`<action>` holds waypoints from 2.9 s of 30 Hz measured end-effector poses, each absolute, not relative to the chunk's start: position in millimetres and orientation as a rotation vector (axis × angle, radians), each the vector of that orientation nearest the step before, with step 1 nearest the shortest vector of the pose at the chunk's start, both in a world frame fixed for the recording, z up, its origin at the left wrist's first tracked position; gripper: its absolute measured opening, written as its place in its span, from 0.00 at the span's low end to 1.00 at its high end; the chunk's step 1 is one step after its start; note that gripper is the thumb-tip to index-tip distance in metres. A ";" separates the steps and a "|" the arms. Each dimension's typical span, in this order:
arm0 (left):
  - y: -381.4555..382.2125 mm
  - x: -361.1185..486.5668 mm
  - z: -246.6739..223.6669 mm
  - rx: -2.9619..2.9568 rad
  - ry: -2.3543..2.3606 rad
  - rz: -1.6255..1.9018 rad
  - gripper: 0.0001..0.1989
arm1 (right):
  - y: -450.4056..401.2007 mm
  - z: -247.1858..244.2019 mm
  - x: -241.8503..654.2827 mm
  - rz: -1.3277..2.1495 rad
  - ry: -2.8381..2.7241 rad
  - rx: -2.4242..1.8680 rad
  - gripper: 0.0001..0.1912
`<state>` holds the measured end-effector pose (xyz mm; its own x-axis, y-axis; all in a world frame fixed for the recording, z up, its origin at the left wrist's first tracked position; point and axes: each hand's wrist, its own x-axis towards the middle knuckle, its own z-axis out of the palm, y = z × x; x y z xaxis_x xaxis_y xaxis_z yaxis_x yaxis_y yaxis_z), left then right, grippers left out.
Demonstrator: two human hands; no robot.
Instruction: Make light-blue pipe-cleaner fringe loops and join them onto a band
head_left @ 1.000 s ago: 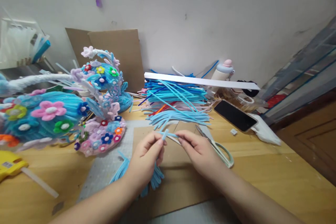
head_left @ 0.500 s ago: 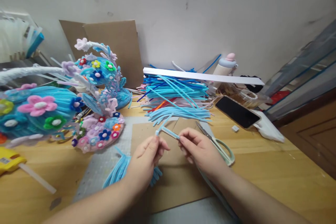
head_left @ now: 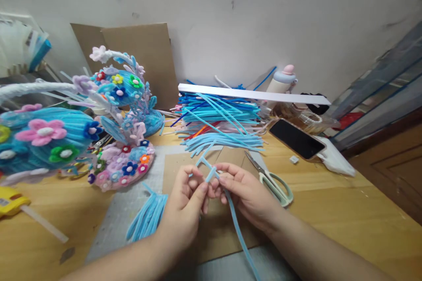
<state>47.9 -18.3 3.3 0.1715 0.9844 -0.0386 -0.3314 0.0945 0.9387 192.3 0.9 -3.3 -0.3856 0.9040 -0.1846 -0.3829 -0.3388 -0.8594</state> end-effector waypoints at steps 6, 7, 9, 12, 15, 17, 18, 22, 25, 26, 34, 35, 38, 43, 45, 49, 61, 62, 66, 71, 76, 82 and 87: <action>-20.5 45.7 4.4 1.054 0.916 1.150 0.07 | 0.9 -2.9 191.2 1.903 -0.877 -0.978 0.14; -20.6 44.6 5.3 1.087 0.943 1.142 0.06 | -0.1 -1.8 191.7 1.870 -0.916 -1.012 0.13; -20.8 42.7 7.4 1.145 0.993 1.142 0.07 | -2.1 0.2 193.1 1.752 -1.062 -1.064 0.11; -20.9 41.3 9.8 1.199 1.035 1.151 0.08 | -5.4 3.3 195.1 1.595 -1.258 -1.085 0.13; -19.9 41.2 9.9 1.217 1.034 1.123 0.08 | -9.2 6.8 195.5 1.491 -1.393 -1.099 0.12; -19.1 41.7 9.5 1.169 1.024 1.086 0.09 | -11.7 8.5 194.7 1.406 -1.458 -1.104 0.10; -19.0 42.3 9.5 1.133 1.020 1.072 0.09 | -12.7 9.1 194.2 1.364 -1.479 -1.092 0.10; -20.2 45.9 10.4 1.032 1.017 1.122 0.09 | -14.5 10.1 193.1 1.241 -1.567 -1.040 0.09; -21.2 47.6 11.1 0.993 1.036 1.203 0.11 | -14.8 10.9 192.6 1.163 -1.622 -1.075 0.07; -21.3 47.8 11.2 0.994 1.043 1.209 0.11 | -15.1 10.9 192.1 1.150 -1.627 -1.085 0.07; -22.1 46.1 7.7 1.143 1.038 1.191 0.04 | -19.0 6.3 187.3 1.280 -1.453 -1.057 0.05; -22.6 46.1 7.0 1.159 1.039 1.186 0.04 | -19.2 6.1 187.3 1.275 -1.445 -1.065 0.05; -23.6 45.9 4.9 1.208 1.038 1.171 0.03 | -19.4 7.0 187.3 1.274 -1.419 -1.074 0.06; -23.7 43.0 1.7 1.321 1.019 1.229 0.01 | -19.5 9.9 186.2 1.355 -1.338 -1.063 0.07; -23.6 41.7 1.3 1.396 1.015 1.250 0.01 | -19.6 10.3 186.2 1.399 -1.328 -1.079 0.09; -23.5 41.1 3.8 1.405 1.037 1.276 0.02 | -19.6 11.3 186.4 1.414 -1.367 -1.066 0.10; -25.7 42.0 2.5 1.367 1.033 1.259 0.03 | -20.5 11.4 187.2 1.293 -1.392 -1.028 0.06; -25.7 41.8 1.8 1.403 1.028 1.261 0.03 | -20.4 10.4 186.7 1.293 -1.388 -1.019 0.07; -25.5 39.6 1.1 1.595 1.033 1.281 0.05 | -20.2 6.0 185.1 1.461 -1.265 -1.003 0.10; -27.8 33.9 1.8 1.957 0.977 1.362 0.09 | -21.6 3.1 186.9 1.712 -1.084 -0.939 0.10; -28.9 29.4 -6.5 2.432 0.895 1.334 0.17 | -23.1 6.5 187.7 1.792 -0.966 -0.963 0.11; -26.7 25.8 -12.9 2.825 0.974 1.182 0.19 | -21.1 10.7 187.5 1.821 -0.945 -0.960 0.13; -21.3 28.4 -2.6 2.453 1.054 1.147 0.12 | -13.1 7.6 196.0 1.880 -1.063 -0.931 0.11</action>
